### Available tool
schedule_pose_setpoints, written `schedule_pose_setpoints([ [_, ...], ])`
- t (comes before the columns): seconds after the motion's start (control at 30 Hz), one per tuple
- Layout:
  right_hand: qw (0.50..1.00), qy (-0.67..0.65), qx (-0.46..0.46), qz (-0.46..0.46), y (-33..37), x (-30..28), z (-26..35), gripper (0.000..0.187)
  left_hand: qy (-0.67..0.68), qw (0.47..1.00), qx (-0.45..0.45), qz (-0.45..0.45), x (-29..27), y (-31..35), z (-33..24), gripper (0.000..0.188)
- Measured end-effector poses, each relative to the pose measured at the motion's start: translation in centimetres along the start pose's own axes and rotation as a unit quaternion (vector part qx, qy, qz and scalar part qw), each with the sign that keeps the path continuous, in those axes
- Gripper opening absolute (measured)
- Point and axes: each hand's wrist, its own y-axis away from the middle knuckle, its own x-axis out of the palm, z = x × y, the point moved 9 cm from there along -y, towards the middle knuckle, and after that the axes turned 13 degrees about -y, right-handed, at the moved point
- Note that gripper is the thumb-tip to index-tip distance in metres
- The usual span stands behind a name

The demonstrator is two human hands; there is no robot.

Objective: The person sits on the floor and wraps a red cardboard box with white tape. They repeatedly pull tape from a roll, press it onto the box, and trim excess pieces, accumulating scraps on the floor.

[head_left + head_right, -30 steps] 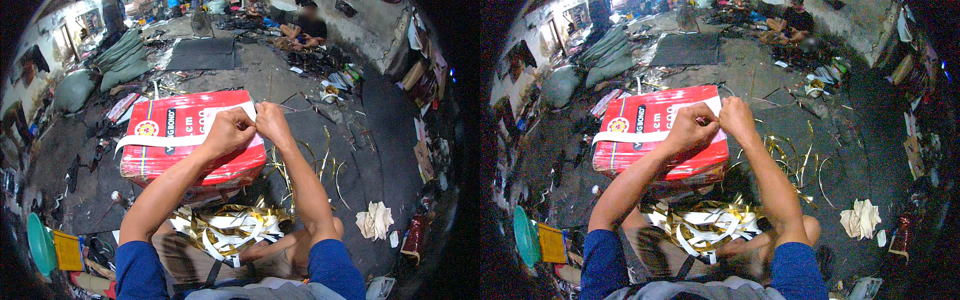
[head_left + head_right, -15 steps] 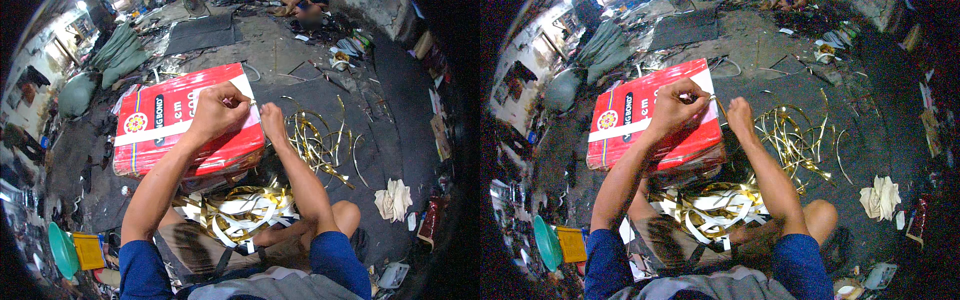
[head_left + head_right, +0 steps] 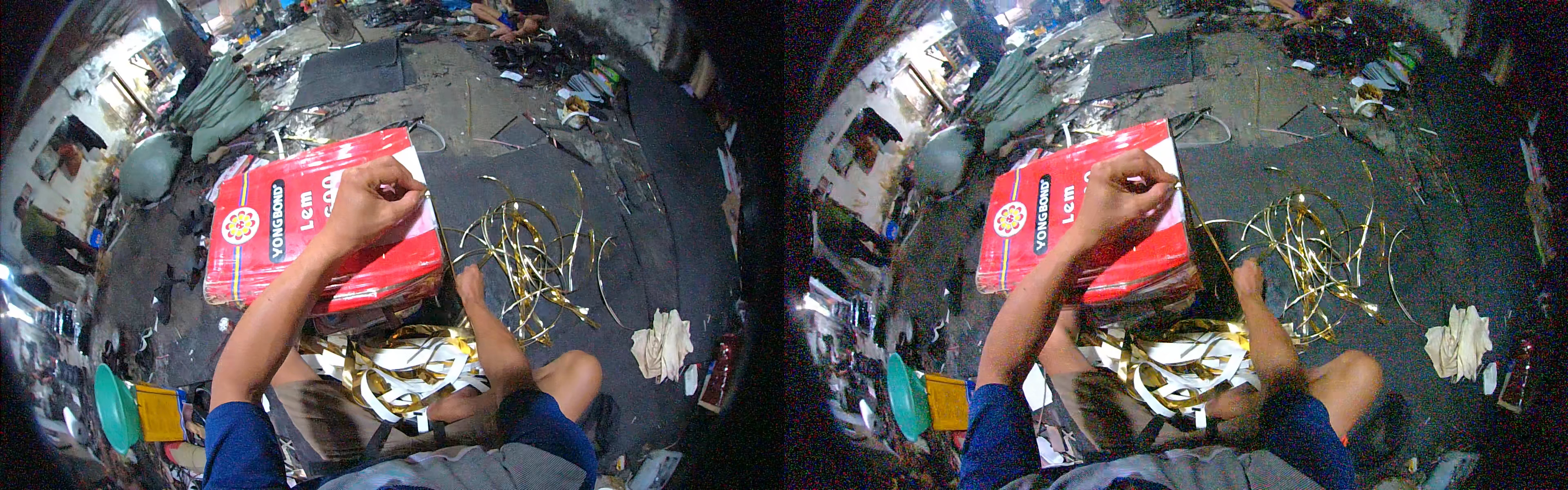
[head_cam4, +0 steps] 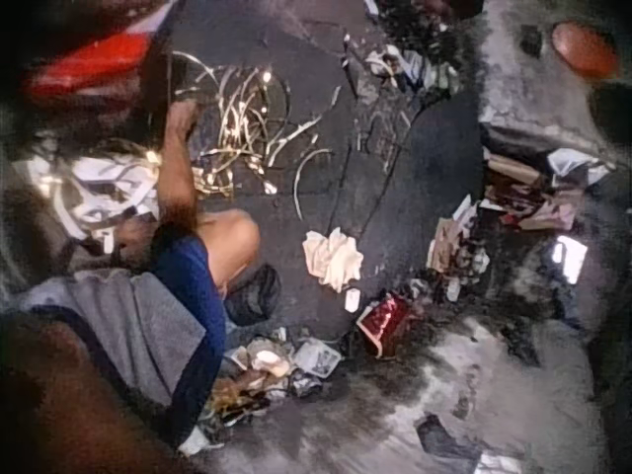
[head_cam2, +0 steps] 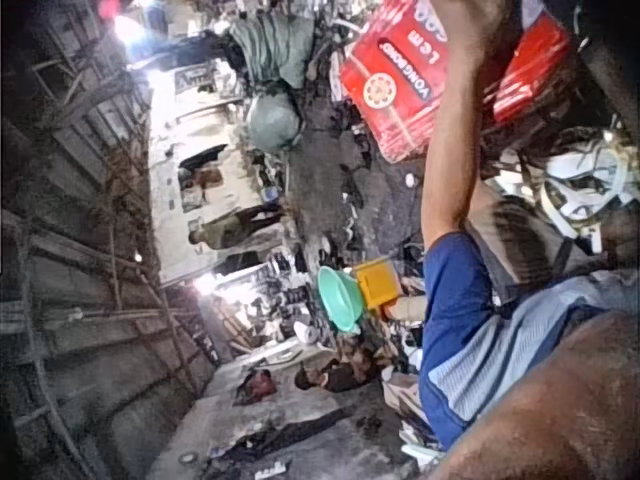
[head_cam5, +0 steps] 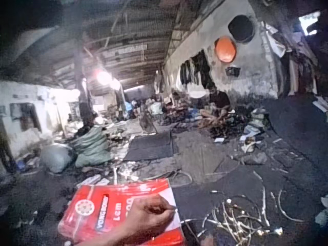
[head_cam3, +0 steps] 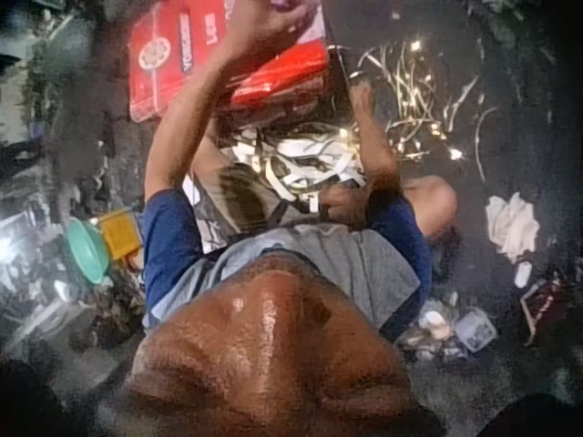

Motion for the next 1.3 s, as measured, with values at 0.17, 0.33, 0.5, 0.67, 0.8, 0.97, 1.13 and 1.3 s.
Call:
schedule_pose_setpoints([
  [0.17, 0.996, 0.047, 0.054, 0.046, -1.2, 0.1, -4.0, 0.029, -0.049, 0.996, 0.067, 0.019, 0.3, -0.6, -1.5, 0.007],
  [0.33, 0.991, -0.003, 0.130, 0.039, 1.7, -1.5, -0.9, 0.031, -0.112, 0.969, 0.219, 0.017, -1.0, 1.1, -3.4, 0.020],
  [0.5, 0.994, 0.007, 0.107, 0.012, 1.0, -2.4, -2.7, 0.030, -0.180, 0.951, 0.250, -0.008, -1.4, 2.0, -4.4, 0.023],
  [0.67, 0.993, 0.064, 0.061, 0.075, 0.1, 0.9, -5.4, 0.032, -0.169, 0.952, 0.256, -0.017, -1.2, 1.9, -4.4, 0.021],
  [0.8, 0.995, 0.028, 0.095, 0.029, -0.1, -0.2, -7.8, 0.031, -0.171, 0.950, 0.259, -0.026, -0.8, 1.6, -4.7, 0.019],
  [0.97, 0.980, 0.168, -0.001, 0.105, -0.2, 0.2, -5.4, 0.034, -0.172, 0.945, 0.277, -0.030, -1.3, 1.8, -4.4, 0.016],
  [1.13, 0.989, 0.135, 0.052, 0.040, -0.7, -1.1, -9.0, 0.031, -0.185, 0.942, 0.279, -0.036, -1.0, 2.3, -4.0, 0.017],
  [1.3, 0.976, 0.186, -0.088, 0.076, 0.7, -0.8, -6.1, 0.032, -0.170, 0.946, 0.275, -0.023, -1.0, 1.7, -4.2, 0.025],
])
